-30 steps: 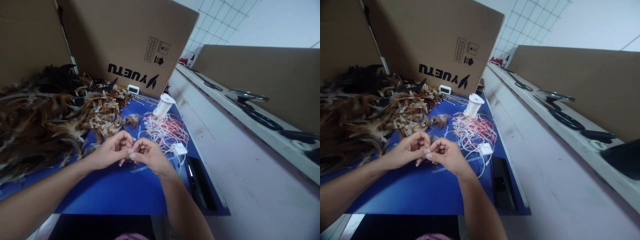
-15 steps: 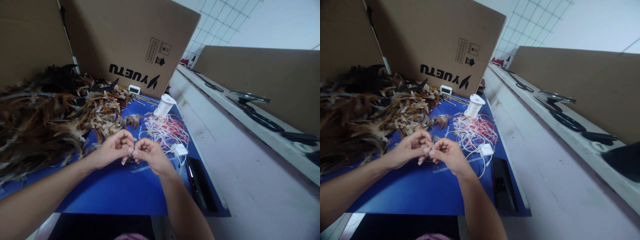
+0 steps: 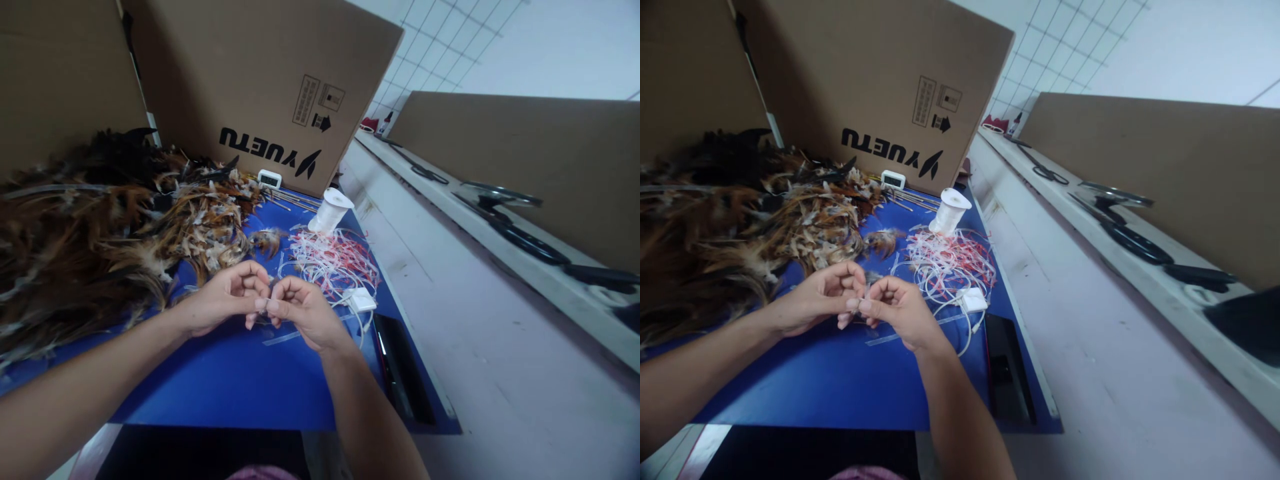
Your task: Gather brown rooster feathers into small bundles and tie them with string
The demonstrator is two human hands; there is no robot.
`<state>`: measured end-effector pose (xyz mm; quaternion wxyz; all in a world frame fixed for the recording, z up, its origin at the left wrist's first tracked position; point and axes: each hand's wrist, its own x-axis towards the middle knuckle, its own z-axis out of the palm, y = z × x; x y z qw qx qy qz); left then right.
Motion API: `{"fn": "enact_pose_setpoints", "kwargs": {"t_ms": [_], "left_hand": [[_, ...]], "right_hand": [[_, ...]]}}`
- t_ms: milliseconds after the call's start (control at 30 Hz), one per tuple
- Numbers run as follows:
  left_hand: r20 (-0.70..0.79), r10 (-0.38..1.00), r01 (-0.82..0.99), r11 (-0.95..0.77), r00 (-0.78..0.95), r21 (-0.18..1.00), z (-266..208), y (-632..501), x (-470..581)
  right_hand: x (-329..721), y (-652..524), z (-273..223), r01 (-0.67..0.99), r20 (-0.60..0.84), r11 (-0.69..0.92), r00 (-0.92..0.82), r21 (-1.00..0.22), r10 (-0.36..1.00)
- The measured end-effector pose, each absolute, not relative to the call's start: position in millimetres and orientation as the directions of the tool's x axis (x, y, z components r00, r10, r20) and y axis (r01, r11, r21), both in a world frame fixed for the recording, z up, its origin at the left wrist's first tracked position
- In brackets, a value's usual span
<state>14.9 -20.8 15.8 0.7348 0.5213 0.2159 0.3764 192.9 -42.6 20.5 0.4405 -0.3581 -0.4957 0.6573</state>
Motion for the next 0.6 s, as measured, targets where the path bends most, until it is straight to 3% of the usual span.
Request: {"fn": "enact_pose_setpoints", "kwargs": {"t_ms": [600], "left_hand": [[0.052,0.803,-0.239,0.114,0.593,0.964,12.7,-21.3,16.6]], "right_hand": [[191.9,-42.7,21.3,-0.164,-0.044,-0.099,-0.311,-0.982,0.949]]}}
